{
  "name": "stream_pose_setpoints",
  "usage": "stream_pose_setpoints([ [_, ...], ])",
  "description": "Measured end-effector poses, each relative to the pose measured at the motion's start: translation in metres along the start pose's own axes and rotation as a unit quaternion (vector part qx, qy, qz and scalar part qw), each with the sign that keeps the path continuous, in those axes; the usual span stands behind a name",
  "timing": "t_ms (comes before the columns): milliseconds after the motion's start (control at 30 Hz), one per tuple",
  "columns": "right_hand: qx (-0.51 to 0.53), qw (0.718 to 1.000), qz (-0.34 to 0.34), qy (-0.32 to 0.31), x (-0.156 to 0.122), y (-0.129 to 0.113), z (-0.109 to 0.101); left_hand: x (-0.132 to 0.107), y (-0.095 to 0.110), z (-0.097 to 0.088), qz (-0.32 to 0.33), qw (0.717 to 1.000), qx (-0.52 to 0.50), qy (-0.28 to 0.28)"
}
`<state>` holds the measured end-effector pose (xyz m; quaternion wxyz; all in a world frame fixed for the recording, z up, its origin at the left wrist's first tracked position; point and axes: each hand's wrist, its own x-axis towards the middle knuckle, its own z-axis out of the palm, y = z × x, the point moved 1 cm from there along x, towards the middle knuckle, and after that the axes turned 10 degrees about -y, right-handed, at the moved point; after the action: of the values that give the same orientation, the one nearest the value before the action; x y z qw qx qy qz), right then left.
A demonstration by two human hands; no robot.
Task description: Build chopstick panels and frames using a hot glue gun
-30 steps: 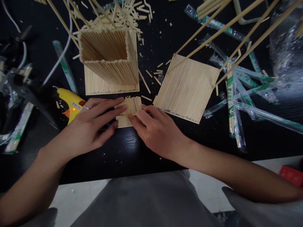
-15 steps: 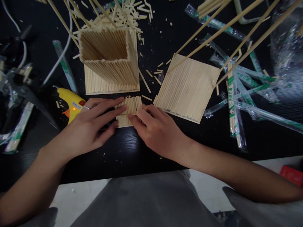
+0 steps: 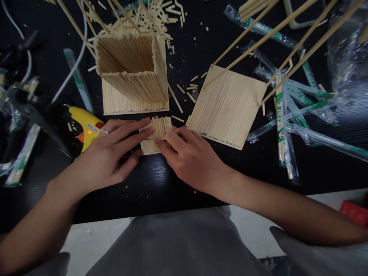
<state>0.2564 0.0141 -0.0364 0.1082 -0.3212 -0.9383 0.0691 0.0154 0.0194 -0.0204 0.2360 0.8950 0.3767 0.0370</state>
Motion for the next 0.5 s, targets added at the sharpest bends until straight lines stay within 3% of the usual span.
stream_pose_setpoints([
  [500, 0.008, 1.000, -0.001, 0.000, 0.0007, 0.0000, -0.0004, 0.0017, 0.0051, 0.0049, -0.027, 0.999, 0.002, 0.029],
])
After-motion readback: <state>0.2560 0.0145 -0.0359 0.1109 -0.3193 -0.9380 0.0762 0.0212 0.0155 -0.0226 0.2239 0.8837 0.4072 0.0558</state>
